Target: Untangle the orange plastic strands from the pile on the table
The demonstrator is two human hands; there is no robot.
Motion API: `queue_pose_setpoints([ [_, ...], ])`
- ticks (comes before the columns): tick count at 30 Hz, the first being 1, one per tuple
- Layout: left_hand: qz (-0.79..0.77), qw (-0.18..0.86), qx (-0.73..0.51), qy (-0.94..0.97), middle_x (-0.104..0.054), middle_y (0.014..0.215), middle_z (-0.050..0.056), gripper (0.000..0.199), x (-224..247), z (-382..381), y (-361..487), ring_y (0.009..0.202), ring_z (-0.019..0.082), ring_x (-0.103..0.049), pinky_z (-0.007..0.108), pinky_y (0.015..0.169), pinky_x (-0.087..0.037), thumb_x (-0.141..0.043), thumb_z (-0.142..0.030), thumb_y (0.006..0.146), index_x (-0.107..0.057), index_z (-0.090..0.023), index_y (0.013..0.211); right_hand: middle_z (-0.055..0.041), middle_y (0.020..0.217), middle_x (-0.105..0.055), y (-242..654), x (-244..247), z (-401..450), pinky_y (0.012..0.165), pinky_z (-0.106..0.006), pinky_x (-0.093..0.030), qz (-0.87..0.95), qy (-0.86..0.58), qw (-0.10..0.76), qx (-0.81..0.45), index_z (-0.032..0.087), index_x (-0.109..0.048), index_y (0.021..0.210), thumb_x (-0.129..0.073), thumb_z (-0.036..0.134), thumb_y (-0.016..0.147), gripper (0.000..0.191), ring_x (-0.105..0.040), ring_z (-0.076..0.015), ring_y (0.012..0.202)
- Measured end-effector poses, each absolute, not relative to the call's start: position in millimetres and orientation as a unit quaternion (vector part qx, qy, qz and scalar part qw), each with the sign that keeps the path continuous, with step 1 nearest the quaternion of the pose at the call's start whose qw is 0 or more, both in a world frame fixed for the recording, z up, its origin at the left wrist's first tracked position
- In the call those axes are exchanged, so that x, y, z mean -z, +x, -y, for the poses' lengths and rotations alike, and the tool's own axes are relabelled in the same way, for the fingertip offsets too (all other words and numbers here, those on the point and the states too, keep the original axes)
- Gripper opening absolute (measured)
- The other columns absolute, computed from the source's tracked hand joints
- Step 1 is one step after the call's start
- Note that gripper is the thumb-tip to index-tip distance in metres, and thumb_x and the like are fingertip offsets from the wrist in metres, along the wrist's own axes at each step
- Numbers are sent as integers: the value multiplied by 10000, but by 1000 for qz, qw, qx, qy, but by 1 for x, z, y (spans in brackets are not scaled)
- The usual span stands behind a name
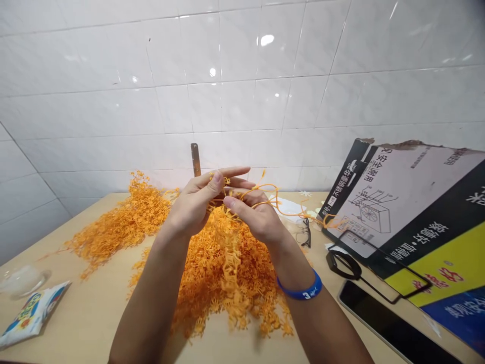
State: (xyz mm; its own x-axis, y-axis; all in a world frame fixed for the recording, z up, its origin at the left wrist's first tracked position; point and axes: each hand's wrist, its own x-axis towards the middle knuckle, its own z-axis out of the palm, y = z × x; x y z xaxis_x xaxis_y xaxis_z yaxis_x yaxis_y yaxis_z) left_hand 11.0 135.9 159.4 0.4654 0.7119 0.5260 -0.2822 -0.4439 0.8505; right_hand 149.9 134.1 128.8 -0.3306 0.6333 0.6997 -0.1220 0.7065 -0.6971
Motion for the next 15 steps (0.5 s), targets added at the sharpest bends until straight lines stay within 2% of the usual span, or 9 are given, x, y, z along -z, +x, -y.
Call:
queue_pose_setpoints([
  [2,-176,496,-510,681,-751,902,89,333,-160,-137,13,784,194,-715,299,707,-569,-488,-403,947,-720,-171,1006,26,629,-388,151,-129,-129,540,-287,-303,743,-169,559,-328,201,-490,616,-525,374,914,346,-360,-111,586],
  [4,-220,446,-518,696,-694,670,52,431,-161,-140,12,632,151,-677,245,616,-558,-371,-400,983,-705,-129,949,38,590,-331,153,-129,-123,518,-287,-275,749,-174,546,-332,203,-438,577,-529,362,915,384,-317,-105,550],
  [6,-261,388,-513,720,-499,446,-27,568,-163,-147,7,479,119,-574,205,553,-537,-201,-395,1004,-687,-120,896,45,570,-314,154,-130,-117,499,-283,-263,747,-179,529,-361,206,-436,577,-542,368,910,385,-295,-99,522],
  [7,-273,378,-524,713,-389,396,-60,583,-164,-151,3,424,113,-512,197,534,-528,-154,-370,1002,-669,-143,848,45,570,-328,154,-131,-116,496,-279,-269,740,-180,529,-375,208,-451,588,-548,377,906,373,-303,-97,518],
  [8,-281,383,-547,689,-328,387,-76,558,-164,-155,0,395,107,-468,194,523,-521,-152,-335,999,-648,-161,809,43,576,-352,154,-132,-116,498,-275,-282,729,-181,538,-382,209,-467,602,-550,388,904,360,-319,-96,521],
  [9,-288,396,-577,654,-335,401,-79,477,-165,-160,-2,389,99,-454,195,520,-516,-206,-291,990,-620,-176,781,39,582,-375,153,-132,-117,505,-271,-296,715,-180,558,-380,209,-477,610,-549,400,902,356,-338,-96,527],
  [12,-350,379,-624,588,-544,562,-46,162,-161,-171,-3,447,83,-523,201,516,-485,-432,-140,879,-588,-180,859,37,573,-403,151,-133,-130,520,-262,-319,668,-195,627,-351,201,-473,585,-551,439,892,396,-366,-91,534],
  [15,-440,260,-517,686,-612,646,-11,149,-152,-177,2,510,106,-562,214,490,-428,-502,-113,805,-627,-176,858,36,566,-418,149,-131,-144,505,-252,-307,613,-246,667,-345,186,-498,563,-585,474,865,427,-374,-82,530],
])
